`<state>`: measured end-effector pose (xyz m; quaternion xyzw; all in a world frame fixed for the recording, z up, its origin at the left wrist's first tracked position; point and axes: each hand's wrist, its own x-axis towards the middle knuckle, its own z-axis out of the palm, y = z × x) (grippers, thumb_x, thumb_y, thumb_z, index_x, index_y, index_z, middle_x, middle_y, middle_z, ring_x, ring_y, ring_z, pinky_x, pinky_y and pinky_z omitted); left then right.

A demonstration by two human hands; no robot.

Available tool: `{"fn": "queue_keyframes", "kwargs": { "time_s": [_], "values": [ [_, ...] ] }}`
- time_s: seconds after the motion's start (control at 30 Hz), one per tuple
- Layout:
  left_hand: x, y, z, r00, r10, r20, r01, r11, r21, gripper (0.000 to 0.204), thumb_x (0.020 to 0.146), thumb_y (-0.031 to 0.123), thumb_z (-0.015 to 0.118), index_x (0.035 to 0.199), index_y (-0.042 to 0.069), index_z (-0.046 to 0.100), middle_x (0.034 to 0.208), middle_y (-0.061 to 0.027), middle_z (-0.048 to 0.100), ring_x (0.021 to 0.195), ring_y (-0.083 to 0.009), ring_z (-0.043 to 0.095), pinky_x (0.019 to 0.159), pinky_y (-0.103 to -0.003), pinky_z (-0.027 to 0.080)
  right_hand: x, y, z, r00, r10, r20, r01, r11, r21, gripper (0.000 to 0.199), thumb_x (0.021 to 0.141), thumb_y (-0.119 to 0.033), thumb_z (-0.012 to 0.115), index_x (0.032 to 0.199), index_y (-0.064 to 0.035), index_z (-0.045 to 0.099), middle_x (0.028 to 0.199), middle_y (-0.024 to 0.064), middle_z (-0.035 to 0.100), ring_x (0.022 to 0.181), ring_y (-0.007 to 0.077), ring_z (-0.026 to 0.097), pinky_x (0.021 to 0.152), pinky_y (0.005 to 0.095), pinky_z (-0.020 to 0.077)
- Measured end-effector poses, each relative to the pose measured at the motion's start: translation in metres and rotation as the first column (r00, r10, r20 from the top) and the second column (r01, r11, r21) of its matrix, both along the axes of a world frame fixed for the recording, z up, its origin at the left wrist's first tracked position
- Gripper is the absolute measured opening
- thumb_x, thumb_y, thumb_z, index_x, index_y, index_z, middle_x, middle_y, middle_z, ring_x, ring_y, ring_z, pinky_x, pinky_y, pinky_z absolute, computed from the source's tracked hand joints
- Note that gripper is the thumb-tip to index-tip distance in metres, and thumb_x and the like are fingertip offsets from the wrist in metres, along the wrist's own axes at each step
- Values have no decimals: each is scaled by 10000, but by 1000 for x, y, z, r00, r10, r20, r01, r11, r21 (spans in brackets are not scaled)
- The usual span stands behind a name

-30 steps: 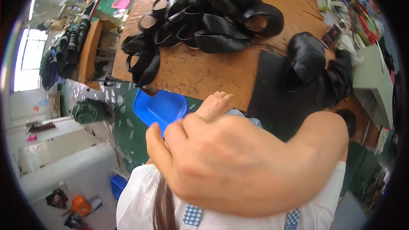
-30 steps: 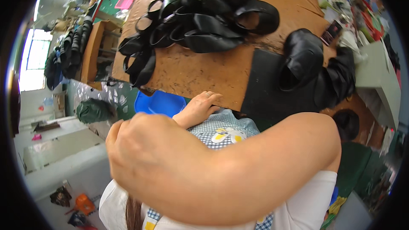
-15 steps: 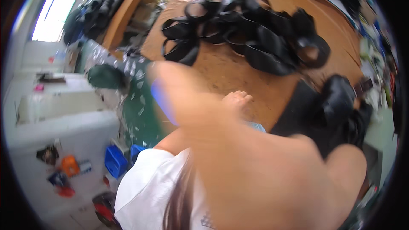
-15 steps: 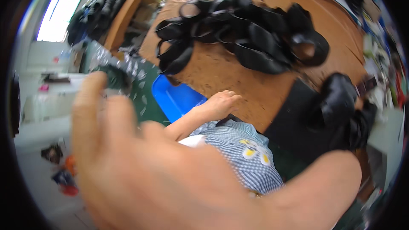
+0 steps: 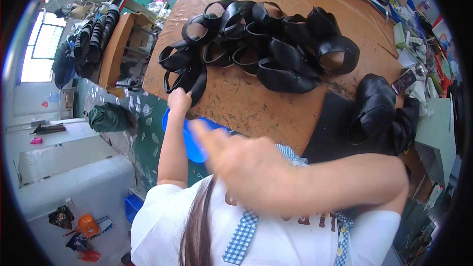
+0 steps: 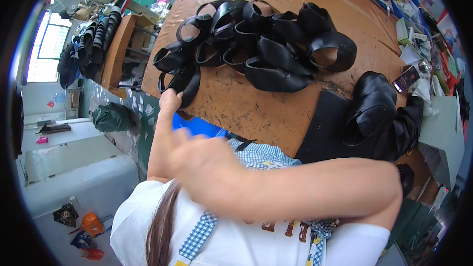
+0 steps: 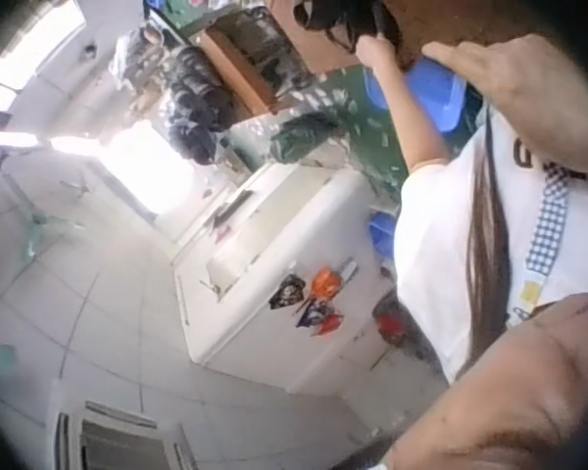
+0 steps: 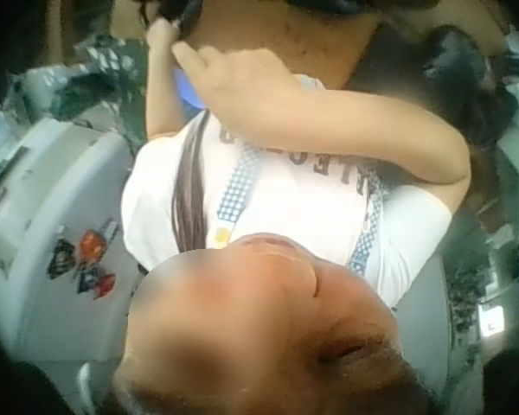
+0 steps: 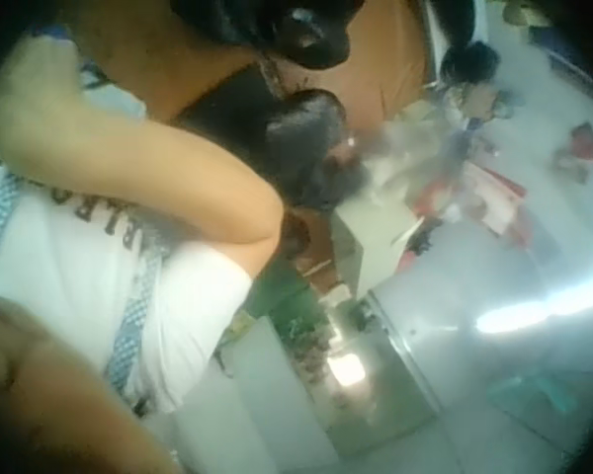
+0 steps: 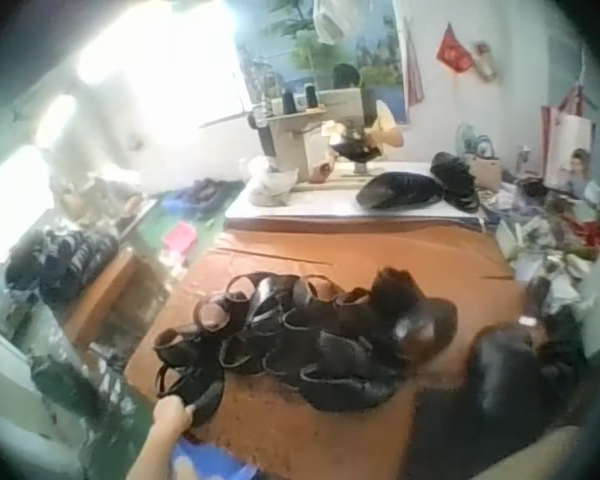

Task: The person works at a workbench, taking shoe uppers one by one and folding and pressing their edges together by hand.

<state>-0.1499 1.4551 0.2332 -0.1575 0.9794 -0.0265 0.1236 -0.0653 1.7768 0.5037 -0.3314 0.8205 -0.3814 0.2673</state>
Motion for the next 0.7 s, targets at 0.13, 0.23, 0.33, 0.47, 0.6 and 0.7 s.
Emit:
{"fn": "queue_keyframes", "kwargs": {
  "time_s": [0.13,0.23,0.33,0.47,0.6,0.7],
  "values": [
    [9,-39,-24,973,82,215,-95,994,48,480,827,436,657,970,-20,708,1050,-256,678,1023,-401,650,923,-468,497,0,39,-128,965,-218,144,220,975,5,362,878,-30,471,1224,39,550,1089,243,661,959,359,670,824,415,539],
    [14,-48,-51,965,145,219,-165,983,78,545,806,412,712,1113,-31,629,1148,-274,641,1109,-428,600,955,-470,481,22,69,-186,843,-384,377,397,917,45,309,888,-55,466,1149,25,611,1062,229,680,937,334,684,829,418,539],
    [13,-51,-71,994,71,86,-84,983,166,519,821,400,715,1053,-54,618,1103,-292,642,1060,-442,611,909,-490,490,53,92,-222,636,-492,594,522,841,138,303,902,-86,460,1131,10,633,1058,192,695,940,306,687,837,419,538],
    [3,-26,-54,997,-12,-83,28,979,204,423,829,341,720,908,-70,658,952,-289,669,939,-442,645,811,-484,506,97,111,-262,682,-681,268,607,731,313,309,899,-131,476,1129,-36,659,1032,142,713,931,295,690,837,425,540],
    [7,20,-45,997,-75,-1,66,863,502,379,776,311,771,795,-52,661,698,-199,643,663,-303,636,640,-434,472,131,123,-295,682,-695,226,585,705,401,284,883,-141,490,1067,-61,691,1027,154,709,942,315,682,856,429,534],
    [34,43,-81,993,-102,-60,117,767,631,317,745,214,801,806,-37,617,648,-141,589,588,-252,552,574,-415,435,132,124,-280,645,-717,264,626,694,356,294,873,-90,489,1125,-29,628,1068,150,689,1000,301,664,884,409,521]
  ]
}}
